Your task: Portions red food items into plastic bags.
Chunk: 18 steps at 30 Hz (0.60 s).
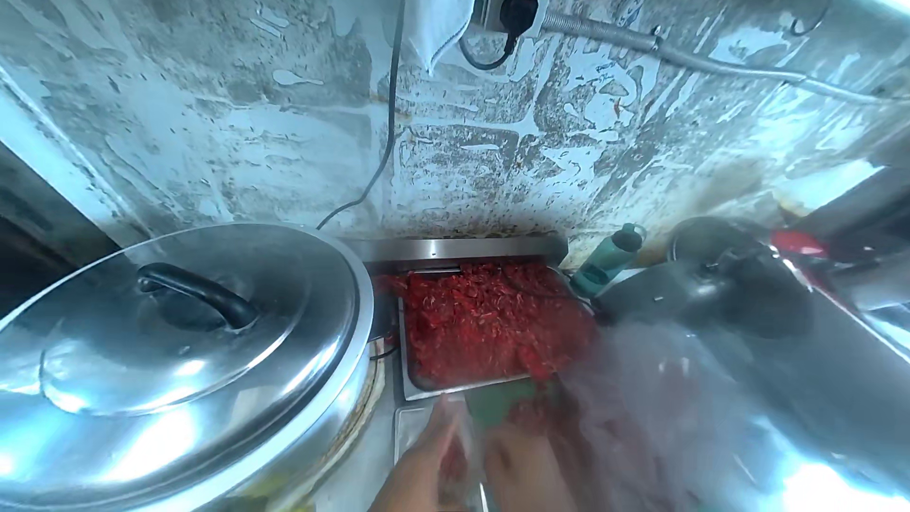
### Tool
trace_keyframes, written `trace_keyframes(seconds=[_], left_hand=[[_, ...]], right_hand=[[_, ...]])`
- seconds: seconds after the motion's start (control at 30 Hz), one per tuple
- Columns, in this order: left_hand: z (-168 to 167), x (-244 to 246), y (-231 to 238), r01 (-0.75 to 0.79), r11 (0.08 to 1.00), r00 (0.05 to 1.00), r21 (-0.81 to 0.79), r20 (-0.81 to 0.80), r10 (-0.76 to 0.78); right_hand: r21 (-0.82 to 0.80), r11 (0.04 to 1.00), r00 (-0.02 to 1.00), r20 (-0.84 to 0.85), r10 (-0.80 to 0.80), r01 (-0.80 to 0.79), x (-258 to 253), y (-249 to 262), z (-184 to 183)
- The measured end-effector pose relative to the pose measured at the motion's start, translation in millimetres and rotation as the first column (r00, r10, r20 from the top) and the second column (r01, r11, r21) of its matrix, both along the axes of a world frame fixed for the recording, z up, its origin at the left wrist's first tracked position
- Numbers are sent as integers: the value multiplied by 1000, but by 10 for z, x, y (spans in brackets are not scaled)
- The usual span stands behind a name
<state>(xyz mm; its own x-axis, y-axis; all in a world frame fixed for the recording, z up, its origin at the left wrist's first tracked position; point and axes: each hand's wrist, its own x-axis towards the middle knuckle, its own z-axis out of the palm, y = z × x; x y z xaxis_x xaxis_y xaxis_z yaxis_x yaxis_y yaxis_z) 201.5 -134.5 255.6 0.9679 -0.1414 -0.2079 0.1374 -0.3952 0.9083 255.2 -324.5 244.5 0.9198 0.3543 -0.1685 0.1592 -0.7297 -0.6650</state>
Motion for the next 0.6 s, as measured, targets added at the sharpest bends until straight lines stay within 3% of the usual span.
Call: trace_keyframes(seconds=[0.13, 0.23, 0.37, 0.6], left_hand=[[-233, 30, 92, 80, 986, 988, 149, -144, -59], [-230, -114, 128, -53, 994, 997, 98, 59, 48], [-252, -320, 357, -230, 973, 953, 2, 203, 225], [-659, -855, 839, -343, 929, 939, 138, 67, 337]], right_hand=[[-107, 990, 980, -185, 65, -86, 91, 15, -213], [-2, 1000, 991, -134, 12, -13, 92, -54, -160], [91, 990, 983, -160, -95, 110, 120, -277, -217], [232, 947, 952, -260, -161, 223, 70, -692, -411]])
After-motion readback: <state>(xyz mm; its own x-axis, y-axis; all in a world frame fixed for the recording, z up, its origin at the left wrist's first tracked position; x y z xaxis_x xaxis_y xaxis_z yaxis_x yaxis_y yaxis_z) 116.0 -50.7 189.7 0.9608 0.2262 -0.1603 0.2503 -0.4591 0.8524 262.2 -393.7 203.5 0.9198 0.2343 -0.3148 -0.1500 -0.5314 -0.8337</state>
